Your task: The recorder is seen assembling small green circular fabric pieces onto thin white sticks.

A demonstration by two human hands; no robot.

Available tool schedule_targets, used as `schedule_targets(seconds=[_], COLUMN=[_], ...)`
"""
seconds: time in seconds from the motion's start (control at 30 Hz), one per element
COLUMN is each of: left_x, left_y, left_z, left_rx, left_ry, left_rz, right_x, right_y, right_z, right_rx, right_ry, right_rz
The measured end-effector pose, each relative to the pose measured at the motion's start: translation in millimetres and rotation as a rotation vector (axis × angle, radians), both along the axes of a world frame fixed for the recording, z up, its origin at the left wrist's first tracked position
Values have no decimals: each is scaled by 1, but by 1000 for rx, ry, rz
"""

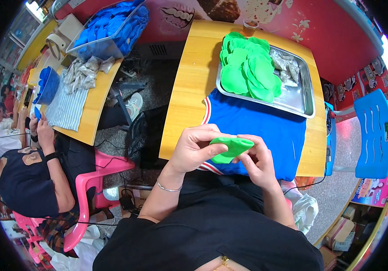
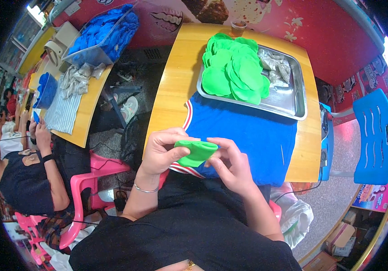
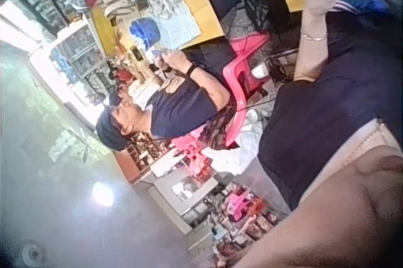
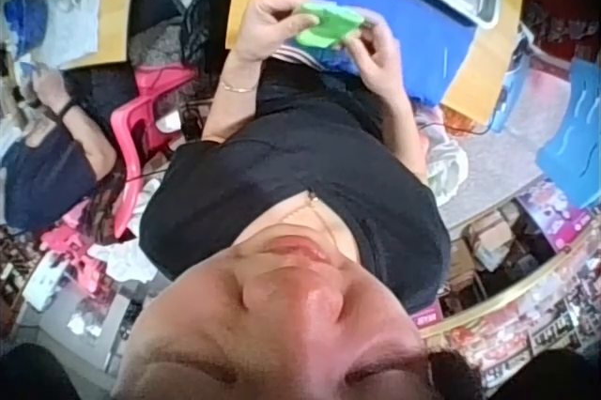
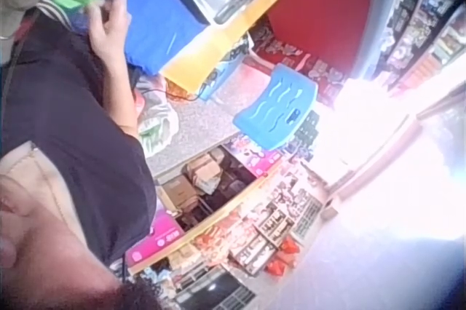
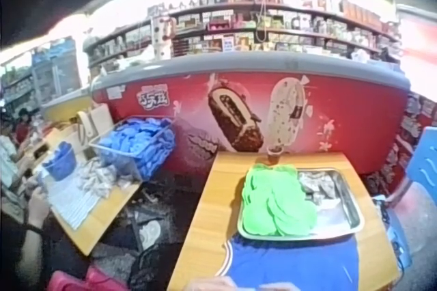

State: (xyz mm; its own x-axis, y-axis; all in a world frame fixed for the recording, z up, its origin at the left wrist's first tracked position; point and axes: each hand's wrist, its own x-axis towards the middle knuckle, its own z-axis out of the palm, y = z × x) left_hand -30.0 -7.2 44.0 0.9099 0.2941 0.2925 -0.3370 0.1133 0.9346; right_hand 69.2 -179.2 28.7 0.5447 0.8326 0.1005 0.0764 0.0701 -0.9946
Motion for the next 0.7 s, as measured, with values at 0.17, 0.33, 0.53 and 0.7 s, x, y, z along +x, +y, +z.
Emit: schedule_targets(seconds=[0.17,0.33,0.53,0.7], left_x=[0,3,3,7], left_y=[-2,2,-1,-4], left_z=[1,-7,-2,-4], left_rx=[-18,-44,-85,-12], left_ry=[38,-7,-33,-60], left_rz=[-30,-84,-9,30], right_x=[2,-3,-3,-2], right_y=[-2,3,2,-3], right_z=[4,6,6,-1], right_rx=[-50,20,66,83], right_ry=[-264,256,423,371], right_rz=[11,31,85,41])
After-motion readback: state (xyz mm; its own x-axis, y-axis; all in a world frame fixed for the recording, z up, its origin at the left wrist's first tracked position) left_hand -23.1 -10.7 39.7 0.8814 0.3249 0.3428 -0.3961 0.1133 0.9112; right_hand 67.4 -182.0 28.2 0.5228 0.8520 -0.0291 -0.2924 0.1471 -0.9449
